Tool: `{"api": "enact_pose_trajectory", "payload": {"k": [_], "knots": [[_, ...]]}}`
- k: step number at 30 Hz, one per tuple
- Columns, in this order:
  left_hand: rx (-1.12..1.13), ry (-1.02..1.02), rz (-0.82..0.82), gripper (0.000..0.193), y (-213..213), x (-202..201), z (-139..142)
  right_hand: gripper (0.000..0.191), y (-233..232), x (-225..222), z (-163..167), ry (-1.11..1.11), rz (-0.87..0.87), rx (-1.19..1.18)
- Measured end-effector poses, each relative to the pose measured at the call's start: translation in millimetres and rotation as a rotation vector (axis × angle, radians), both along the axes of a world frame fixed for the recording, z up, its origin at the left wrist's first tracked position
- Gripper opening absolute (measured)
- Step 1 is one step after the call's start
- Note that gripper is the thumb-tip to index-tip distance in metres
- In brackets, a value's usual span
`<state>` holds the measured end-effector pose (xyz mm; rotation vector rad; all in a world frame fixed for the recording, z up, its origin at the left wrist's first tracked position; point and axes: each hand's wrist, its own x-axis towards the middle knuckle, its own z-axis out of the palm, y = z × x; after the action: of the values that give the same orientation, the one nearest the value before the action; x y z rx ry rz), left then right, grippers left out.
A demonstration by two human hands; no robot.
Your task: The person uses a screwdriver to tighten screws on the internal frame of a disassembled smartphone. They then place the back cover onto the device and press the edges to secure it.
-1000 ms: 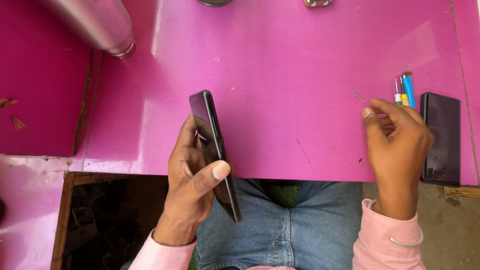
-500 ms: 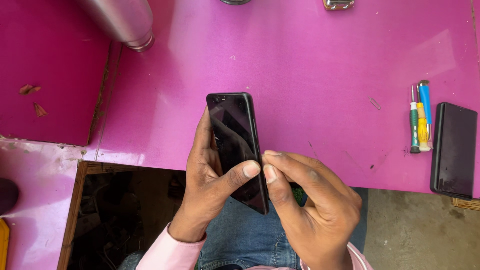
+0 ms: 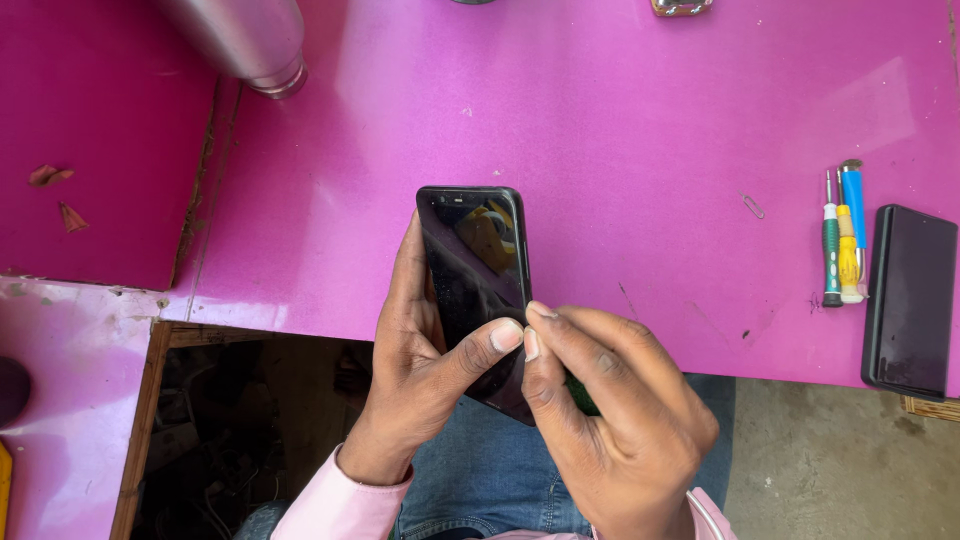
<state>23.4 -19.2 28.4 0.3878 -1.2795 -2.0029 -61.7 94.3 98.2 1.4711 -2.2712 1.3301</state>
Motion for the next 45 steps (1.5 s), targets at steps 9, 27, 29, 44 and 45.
{"api": "enact_pose_trajectory", "payload": {"k": [9, 27, 29, 44, 45], "knots": [[-0.052, -0.008, -0.015, 0.1, -4.1, 1.5, 3.5, 0.024, 6.2, -8.5, 5.2, 0.046, 0.074, 0.088], [0.032, -0.05, 0.043, 0.106, -8.4, -0.1, -0.2, 0.013, 85.4, -158.8, -43.3, 0.102, -0.429, 0.08], [0.032, -0.034, 0.043, 0.105, -7.7, 0.0, -0.7, 0.023, 71.9, -157.3, -47.1, 0.09, -0.394, 0.182], [0.053, -0.023, 0.045, 0.102, -5.1, -3.7, 1.7, 0.053, 53.9, -74.2, -52.7, 0.402, 0.002, 0.542], [0.055, -0.016, 0.046, 0.102, -4.9, -4.2, 1.6, 0.054, 56.0, -65.7, -54.0, 0.436, 0.073, 0.464]]}}
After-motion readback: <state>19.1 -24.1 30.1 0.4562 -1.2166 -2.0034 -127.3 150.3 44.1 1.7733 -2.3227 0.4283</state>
